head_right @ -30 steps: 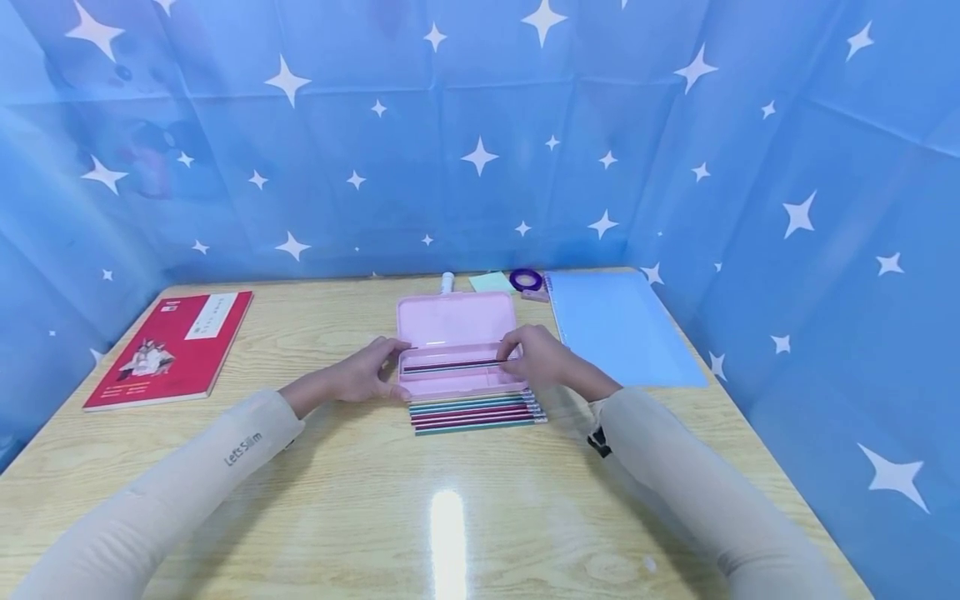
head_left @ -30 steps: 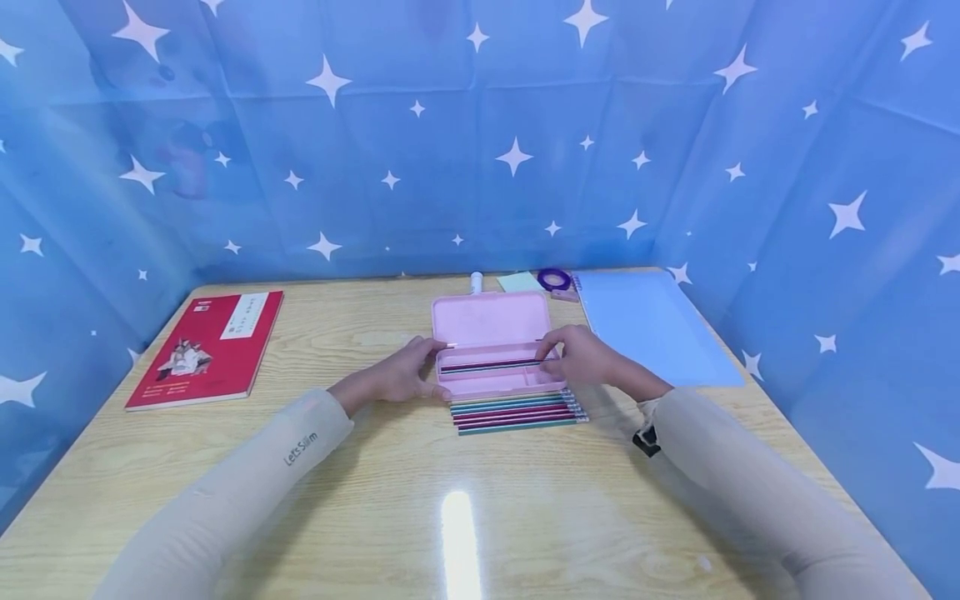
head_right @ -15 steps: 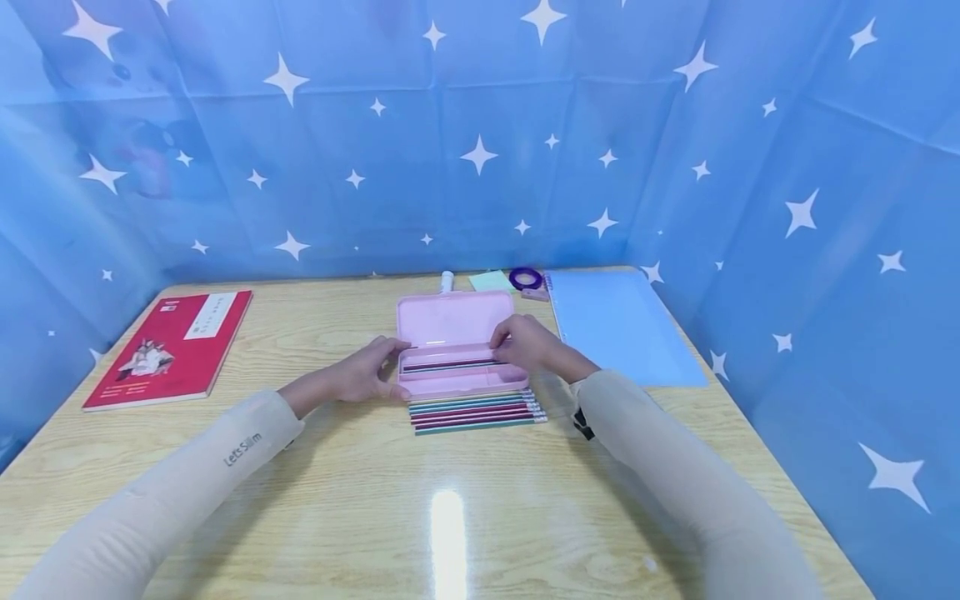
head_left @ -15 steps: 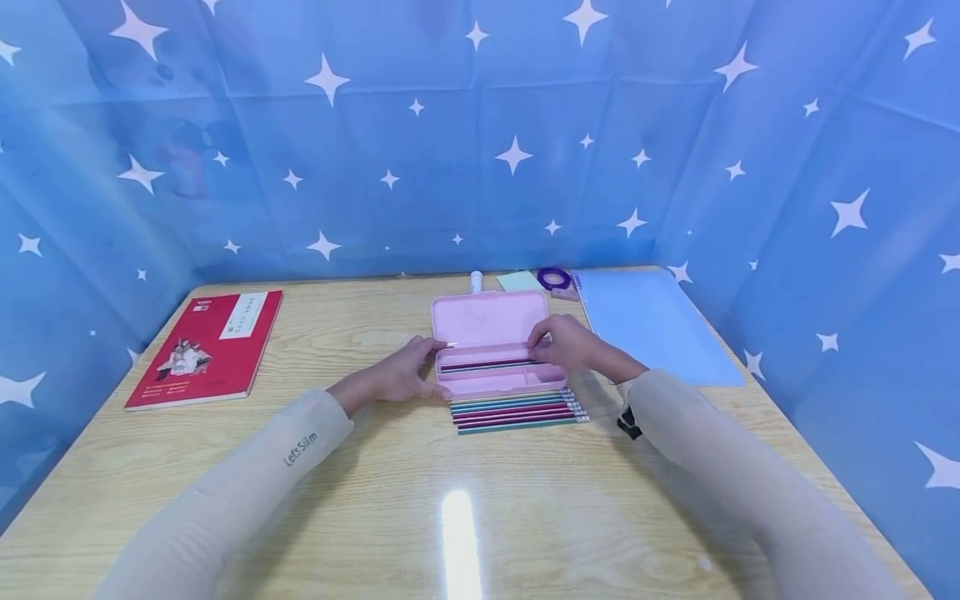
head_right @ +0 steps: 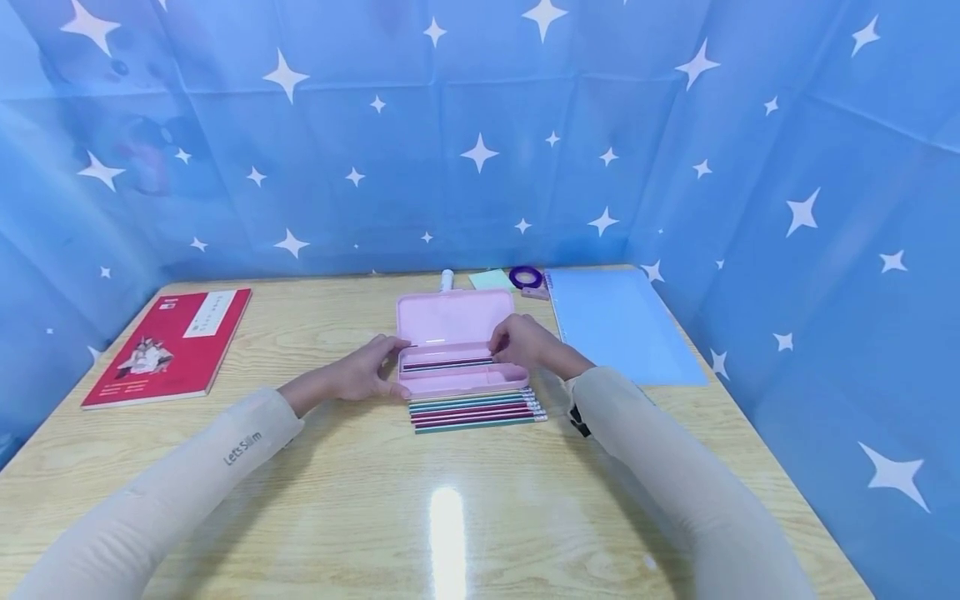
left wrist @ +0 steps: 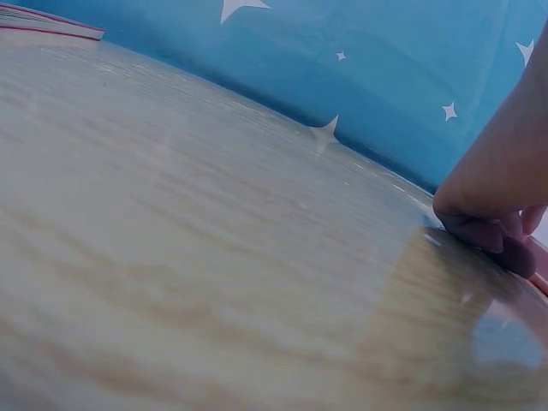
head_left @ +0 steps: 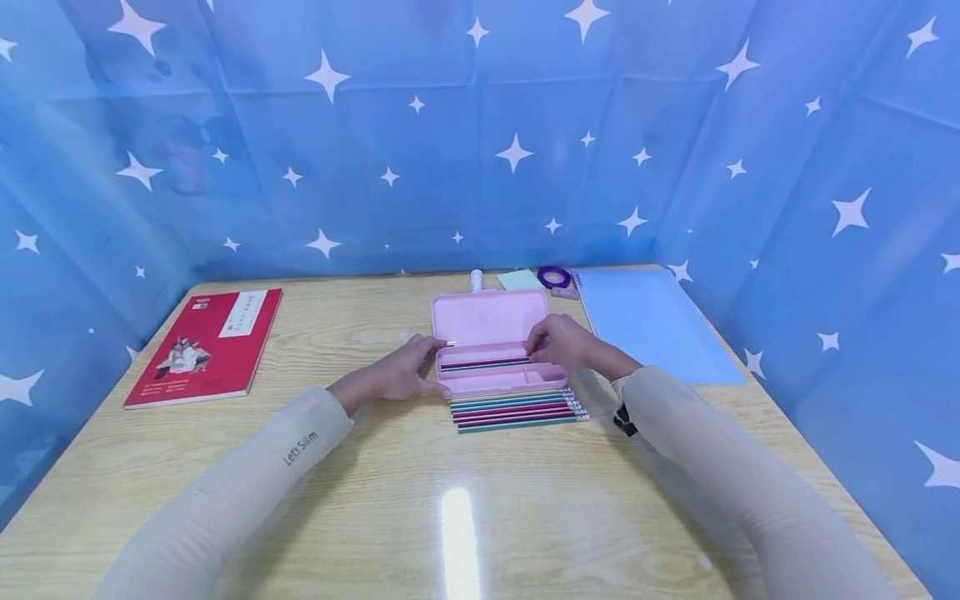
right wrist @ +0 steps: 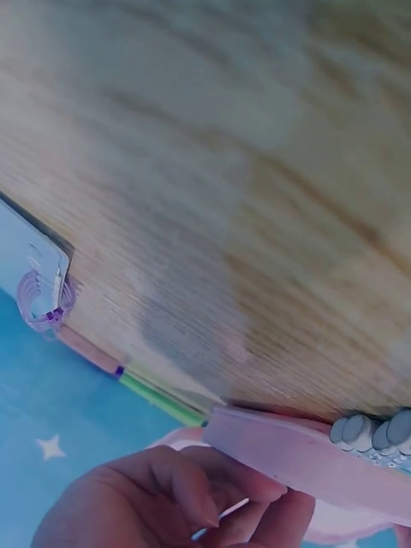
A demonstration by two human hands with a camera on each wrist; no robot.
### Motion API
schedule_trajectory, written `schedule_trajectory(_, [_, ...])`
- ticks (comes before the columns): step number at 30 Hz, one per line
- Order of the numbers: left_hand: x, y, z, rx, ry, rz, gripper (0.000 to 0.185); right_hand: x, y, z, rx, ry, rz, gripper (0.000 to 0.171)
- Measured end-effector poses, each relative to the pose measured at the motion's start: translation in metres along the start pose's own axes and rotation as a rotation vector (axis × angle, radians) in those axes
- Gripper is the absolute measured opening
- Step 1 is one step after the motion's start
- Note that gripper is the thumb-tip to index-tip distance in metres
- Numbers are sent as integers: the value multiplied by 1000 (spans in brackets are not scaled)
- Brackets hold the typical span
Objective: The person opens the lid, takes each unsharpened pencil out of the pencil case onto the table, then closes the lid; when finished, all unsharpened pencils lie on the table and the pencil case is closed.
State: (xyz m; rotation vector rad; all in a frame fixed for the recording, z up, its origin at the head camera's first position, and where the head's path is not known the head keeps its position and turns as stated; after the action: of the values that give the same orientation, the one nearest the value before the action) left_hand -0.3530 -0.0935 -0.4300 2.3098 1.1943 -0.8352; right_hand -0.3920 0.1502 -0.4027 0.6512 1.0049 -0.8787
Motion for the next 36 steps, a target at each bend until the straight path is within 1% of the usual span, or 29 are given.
schedule_trajectory(5, [-1, 0, 0, -7, -9, 7, 101, 0, -1, 2, 5, 7, 22, 12])
schedule_trajectory(12, [-1, 0, -1, 8, 3, 1, 101, -3, -1, 5, -9, 21, 33, 11])
schedule_trajectory(16, [-1, 0, 0, -9, -5, 8, 101, -2, -1, 6, -26, 27, 36, 11])
schedule_trajectory(25, [-1, 1, 0, -2, -2, 0, 101, -2, 0, 9, -127, 34, 31, 9])
schedule_trajectory(32, [0, -1, 3, -3, 7, -6, 102, 2, 1, 9, -186, 71, 28, 10])
schedule_trajectory(36, [0, -1, 2, 3, 4, -4, 102, 0, 5, 12, -209, 86, 16, 10])
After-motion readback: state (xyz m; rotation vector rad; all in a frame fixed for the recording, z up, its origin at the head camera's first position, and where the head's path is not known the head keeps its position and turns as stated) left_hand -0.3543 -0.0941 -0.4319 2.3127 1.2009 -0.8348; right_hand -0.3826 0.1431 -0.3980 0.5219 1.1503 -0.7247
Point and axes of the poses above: each hand's wrist, its own y-axis away from the middle knuckle, its own x-axis out of the palm, z = x × y, the point moved 7 cm from there along -y, towards the middle knuckle, and after that the axes turned 9 degrees about y, right-handed, at the moved point
